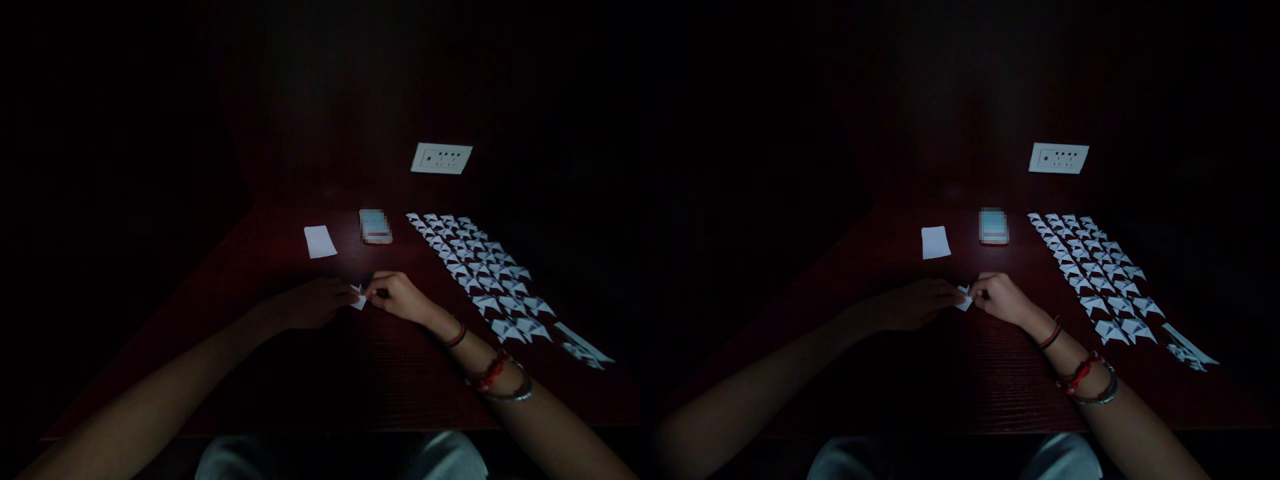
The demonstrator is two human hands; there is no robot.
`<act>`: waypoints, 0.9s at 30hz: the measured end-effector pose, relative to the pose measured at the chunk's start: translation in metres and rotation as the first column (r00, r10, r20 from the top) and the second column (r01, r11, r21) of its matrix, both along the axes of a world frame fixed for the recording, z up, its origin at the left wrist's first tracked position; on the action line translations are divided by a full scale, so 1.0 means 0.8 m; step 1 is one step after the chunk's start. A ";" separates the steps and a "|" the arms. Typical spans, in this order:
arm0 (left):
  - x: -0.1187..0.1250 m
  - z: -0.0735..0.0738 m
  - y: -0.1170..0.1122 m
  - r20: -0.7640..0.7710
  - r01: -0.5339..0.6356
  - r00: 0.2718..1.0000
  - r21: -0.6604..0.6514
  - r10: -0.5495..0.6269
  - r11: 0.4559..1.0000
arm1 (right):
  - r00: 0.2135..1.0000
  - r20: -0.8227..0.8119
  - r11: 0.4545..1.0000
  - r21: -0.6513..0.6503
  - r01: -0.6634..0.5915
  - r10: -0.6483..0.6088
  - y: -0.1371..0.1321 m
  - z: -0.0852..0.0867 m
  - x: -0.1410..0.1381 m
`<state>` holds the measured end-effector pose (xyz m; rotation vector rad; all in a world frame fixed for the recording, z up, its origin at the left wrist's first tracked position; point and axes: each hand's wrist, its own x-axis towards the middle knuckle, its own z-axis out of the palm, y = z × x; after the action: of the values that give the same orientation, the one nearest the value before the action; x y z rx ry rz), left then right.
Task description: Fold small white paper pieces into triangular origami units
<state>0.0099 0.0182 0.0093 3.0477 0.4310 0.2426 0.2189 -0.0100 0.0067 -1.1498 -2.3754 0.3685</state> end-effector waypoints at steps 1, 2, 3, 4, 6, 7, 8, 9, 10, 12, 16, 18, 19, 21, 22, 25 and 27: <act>0.000 -0.001 0.000 0.005 0.001 1.000 0.010 -0.001 1.000 | 1.000 0.012 1.000 0.003 -0.012 0.012 0.000 0.000 0.001; 0.001 -0.001 0.000 0.010 0.001 1.000 0.017 -0.001 1.000 | 0.999 0.026 1.000 0.007 -0.026 0.026 0.000 -0.001 0.002; 0.001 -0.002 0.000 0.014 -0.002 1.000 0.021 0.001 1.000 | 0.998 0.045 0.999 0.014 -0.043 0.042 0.001 -0.001 0.003; 0.002 -0.002 0.000 0.019 -0.002 1.000 0.023 0.002 1.000 | 0.996 0.067 0.998 0.024 -0.064 0.062 0.001 -0.002 0.004; 0.002 -0.003 0.001 0.029 0.001 1.000 0.021 -0.002 1.000 | 0.988 0.121 0.993 0.052 -0.106 0.099 0.002 -0.001 0.005; 0.002 -0.003 0.001 0.034 0.006 0.999 0.019 -0.007 1.000 | 0.983 0.148 0.990 0.066 -0.123 0.112 0.002 -0.001 0.006; 0.001 -0.003 0.002 0.038 0.014 0.999 0.018 -0.015 1.000 | 0.977 0.175 0.987 0.079 -0.137 0.122 0.002 0.000 0.006; 0.001 -0.003 0.002 0.041 0.020 0.999 0.018 -0.020 1.000 | 0.972 0.199 0.985 0.091 -0.148 0.127 0.002 0.001 0.007; 0.001 -0.002 0.002 0.041 0.024 0.999 0.019 -0.024 1.000 | 0.967 0.220 0.983 0.101 -0.155 0.130 0.001 0.002 0.007; 0.001 -0.002 0.003 0.034 0.023 0.999 0.017 -0.024 1.000 | 0.955 0.262 0.979 0.116 -0.170 0.135 0.001 0.004 0.006; 0.001 -0.001 0.001 0.010 -0.006 1.000 -0.015 0.006 1.000 | 0.930 0.336 0.970 0.137 -0.203 0.148 -0.001 0.007 0.004; 0.001 0.000 0.000 -0.002 -0.013 1.000 -0.027 0.013 1.000 | 0.921 0.359 0.966 0.147 -0.214 0.149 -0.002 0.008 0.003; 0.001 0.001 -0.001 -0.006 -0.014 1.000 -0.030 0.014 0.999 | 0.918 0.367 0.964 0.150 -0.217 0.150 -0.002 0.009 0.003; 0.001 0.002 -0.002 -0.009 -0.017 1.000 -0.034 0.017 0.999 | 0.913 0.380 0.963 0.154 -0.220 0.148 -0.003 0.010 0.003; 0.001 0.003 -0.002 -0.011 -0.022 1.000 -0.036 0.021 0.999 | 0.911 0.384 0.964 0.151 -0.221 0.149 -0.004 0.010 0.004; 0.001 0.005 -0.004 -0.019 -0.054 0.998 -0.037 0.053 0.998 | 0.917 0.366 0.968 0.124 -0.217 0.159 -0.006 0.012 0.005; 0.001 0.004 -0.003 -0.027 -0.053 0.998 -0.021 0.053 0.998 | 0.927 0.332 0.973 0.091 -0.214 0.173 -0.007 0.013 0.005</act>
<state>0.0104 0.0159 0.0126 3.0248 0.5133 0.1991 0.2232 -0.0156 0.0173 -0.9800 -2.7648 0.0948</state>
